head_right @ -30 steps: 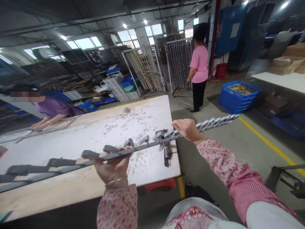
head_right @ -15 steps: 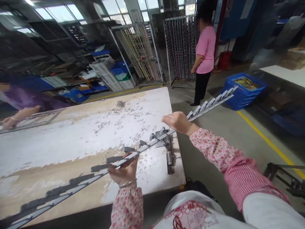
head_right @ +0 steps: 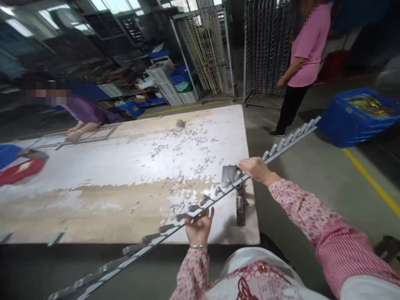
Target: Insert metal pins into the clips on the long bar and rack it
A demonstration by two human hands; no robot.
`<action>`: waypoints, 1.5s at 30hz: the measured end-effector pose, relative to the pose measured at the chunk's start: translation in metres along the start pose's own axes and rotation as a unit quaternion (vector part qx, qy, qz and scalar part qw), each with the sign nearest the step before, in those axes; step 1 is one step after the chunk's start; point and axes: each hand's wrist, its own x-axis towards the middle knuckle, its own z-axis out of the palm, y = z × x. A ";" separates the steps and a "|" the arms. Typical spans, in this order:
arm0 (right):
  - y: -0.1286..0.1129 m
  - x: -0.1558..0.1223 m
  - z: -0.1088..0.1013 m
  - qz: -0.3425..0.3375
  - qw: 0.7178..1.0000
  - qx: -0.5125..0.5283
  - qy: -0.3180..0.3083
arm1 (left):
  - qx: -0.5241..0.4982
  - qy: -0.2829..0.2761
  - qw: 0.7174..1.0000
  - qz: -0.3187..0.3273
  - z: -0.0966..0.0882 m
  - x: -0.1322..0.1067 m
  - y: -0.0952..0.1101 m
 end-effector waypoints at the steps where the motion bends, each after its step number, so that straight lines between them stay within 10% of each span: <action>1: 0.001 -0.005 0.007 0.002 1.000 0.006 -0.010 | 0.002 0.016 1.000 0.002 -0.004 -0.002 -0.004; 6: 0.002 -0.013 0.023 0.020 0.999 0.025 -0.009 | 0.044 0.101 0.994 -0.026 -0.012 -0.029 -0.021; 9: -0.002 -0.010 0.024 0.022 0.999 0.027 -0.008 | 0.156 0.117 0.968 -0.158 0.001 -0.076 -0.012; 14: -0.005 -0.012 0.028 0.062 0.998 0.024 -0.011 | 0.487 -0.191 0.813 -0.257 0.097 -0.139 0.101; 17: -0.006 -0.013 0.028 0.095 0.995 -0.003 -0.002 | 0.671 -0.271 0.681 -0.109 0.145 -0.095 0.194; 19: -0.011 -0.015 0.024 0.120 0.992 -0.026 0.022 | 0.782 -0.199 0.590 0.005 0.139 -0.033 0.236; 21: -0.022 -0.019 0.015 0.174 0.981 -0.060 0.058 | 0.893 -0.127 0.432 0.024 0.104 0.036 0.251; 25: -0.064 -0.042 -0.008 0.292 0.932 -0.140 0.162 | 0.930 -0.128 0.345 -0.022 0.003 0.128 0.225; 29: -0.112 -0.075 -0.024 0.360 0.912 -0.142 0.139 | 0.939 -0.148 0.311 -0.025 -0.064 0.153 0.182; 33: -0.150 -0.110 -0.026 0.391 0.905 -0.124 0.110 | 0.944 -0.143 0.297 -0.003 -0.088 0.162 0.154; 39: -0.196 -0.163 -0.027 0.446 0.890 -0.068 0.070 | 0.939 -0.141 0.312 -0.018 -0.082 0.175 0.155; 45: -0.228 -0.192 -0.020 0.562 0.824 0.012 0.069 | 0.886 -0.136 0.441 -0.045 -0.040 0.184 0.176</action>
